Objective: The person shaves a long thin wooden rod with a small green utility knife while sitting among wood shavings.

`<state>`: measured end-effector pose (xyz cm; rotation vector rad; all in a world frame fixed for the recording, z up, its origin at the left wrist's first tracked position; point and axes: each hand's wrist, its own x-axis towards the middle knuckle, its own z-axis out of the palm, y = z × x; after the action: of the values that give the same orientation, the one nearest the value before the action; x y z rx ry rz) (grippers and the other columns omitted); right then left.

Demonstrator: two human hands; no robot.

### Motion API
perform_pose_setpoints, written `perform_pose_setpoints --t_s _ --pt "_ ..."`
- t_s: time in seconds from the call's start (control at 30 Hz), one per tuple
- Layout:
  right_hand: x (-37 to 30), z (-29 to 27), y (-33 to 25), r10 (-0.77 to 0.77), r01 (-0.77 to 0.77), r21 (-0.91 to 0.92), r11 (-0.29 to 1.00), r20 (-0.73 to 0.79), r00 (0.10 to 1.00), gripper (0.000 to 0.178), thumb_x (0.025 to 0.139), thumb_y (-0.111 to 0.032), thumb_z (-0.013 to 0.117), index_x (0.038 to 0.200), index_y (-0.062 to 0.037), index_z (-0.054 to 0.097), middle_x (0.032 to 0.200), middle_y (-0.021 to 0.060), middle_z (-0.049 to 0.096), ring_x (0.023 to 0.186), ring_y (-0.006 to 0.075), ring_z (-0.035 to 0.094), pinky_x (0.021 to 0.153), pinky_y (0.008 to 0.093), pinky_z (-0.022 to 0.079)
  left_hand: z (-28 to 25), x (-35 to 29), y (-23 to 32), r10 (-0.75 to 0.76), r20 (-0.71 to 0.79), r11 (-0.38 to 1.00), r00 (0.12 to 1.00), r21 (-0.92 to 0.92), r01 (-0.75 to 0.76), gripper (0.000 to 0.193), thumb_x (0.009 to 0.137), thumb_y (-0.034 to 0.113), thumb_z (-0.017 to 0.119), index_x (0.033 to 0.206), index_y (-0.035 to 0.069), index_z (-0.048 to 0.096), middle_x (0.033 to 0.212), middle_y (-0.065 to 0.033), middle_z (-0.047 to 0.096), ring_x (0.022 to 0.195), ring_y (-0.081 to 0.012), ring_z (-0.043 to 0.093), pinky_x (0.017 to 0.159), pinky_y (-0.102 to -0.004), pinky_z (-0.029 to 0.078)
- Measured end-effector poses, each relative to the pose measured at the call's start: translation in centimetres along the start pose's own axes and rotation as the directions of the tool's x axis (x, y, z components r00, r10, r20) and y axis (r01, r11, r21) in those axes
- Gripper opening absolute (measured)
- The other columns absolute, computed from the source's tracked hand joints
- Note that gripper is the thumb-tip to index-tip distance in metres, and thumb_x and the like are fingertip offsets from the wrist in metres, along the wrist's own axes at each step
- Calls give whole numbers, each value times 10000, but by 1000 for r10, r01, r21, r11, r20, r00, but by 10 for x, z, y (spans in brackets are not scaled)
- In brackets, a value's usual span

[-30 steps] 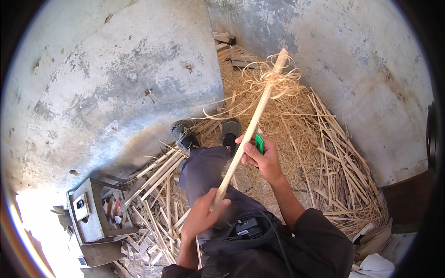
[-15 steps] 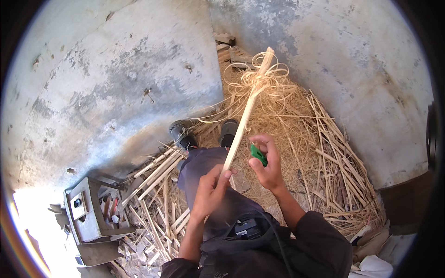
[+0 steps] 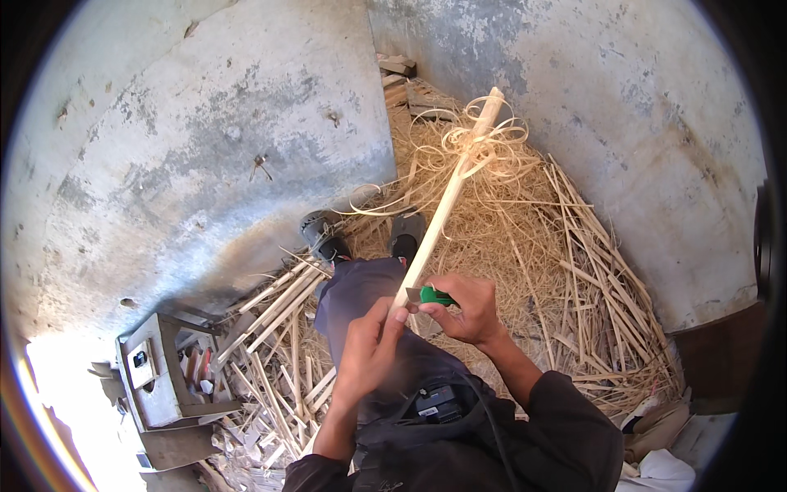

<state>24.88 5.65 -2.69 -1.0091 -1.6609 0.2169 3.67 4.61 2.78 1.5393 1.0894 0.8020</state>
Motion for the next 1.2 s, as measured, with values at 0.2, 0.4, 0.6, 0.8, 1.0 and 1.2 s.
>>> perform_pose_setpoints --t_s 0.2,0.4,0.6,0.8,1.0,1.2 --pt "2 -4 -7 -34 37 -96 995 32 999 323 943 -367 849 1055 -68 798 802 67 747 639 239 727 563 351 540 -2 -4 5 8 27 997 1000 74 -10 232 1162 198 548 1123 5 672 751 -106 585 676 -197 530 670 -366 464" --pt "7 -8 -13 -17 20 -154 988 25 1000 344 927 -398 857 1077 -91 819 811 46 762 629 234 725 545 353 537 2 -9 10 30 -25 987 999 160 -26 229 1157 179 537 1030 0 600 773 -219 617 682 -421 590 659 -449 461" --pt "12 -13 -17 8 2 -213 977 45 999 333 923 -394 864 1072 -100 823 834 52 777 627 236 727 550 352 541 5 -12 5 53 -91 965 994 259 -28 216 1152 180 542 1017 12 562 763 -270 601 742 -530 601 627 -529 435" --pt "22 -16 -1 117 -135 -167 977 -113 987 296 935 -325 862 1059 -62 808 875 88 794 680 256 764 610 345 579 8 -21 -7 17 -91 949 996 316 13 238 1146 203 558 1006 11 540 760 -287 598 754 -552 605 626 -560 430" --pt "23 -20 -3 148 -154 -171 973 -52 988 288 939 -310 860 1015 -41 789 882 88 797 686 242 771 625 331 584 4 -27 -8 -3 -93 951 996 307 31 228 1143 190 554 1002 12 530 753 -290 583 755 -555 602 625 -563 429" --pt "24 -17 -5 92 -98 -203 974 -42 995 294 936 -323 861 1034 -52 803 894 81 800 696 235 773 615 327 580 6 -36 -8 35 -130 942 991 334 11 203 1138 171 561 1010 16 529 736 -294 577 725 -560 600 595 -571 422"
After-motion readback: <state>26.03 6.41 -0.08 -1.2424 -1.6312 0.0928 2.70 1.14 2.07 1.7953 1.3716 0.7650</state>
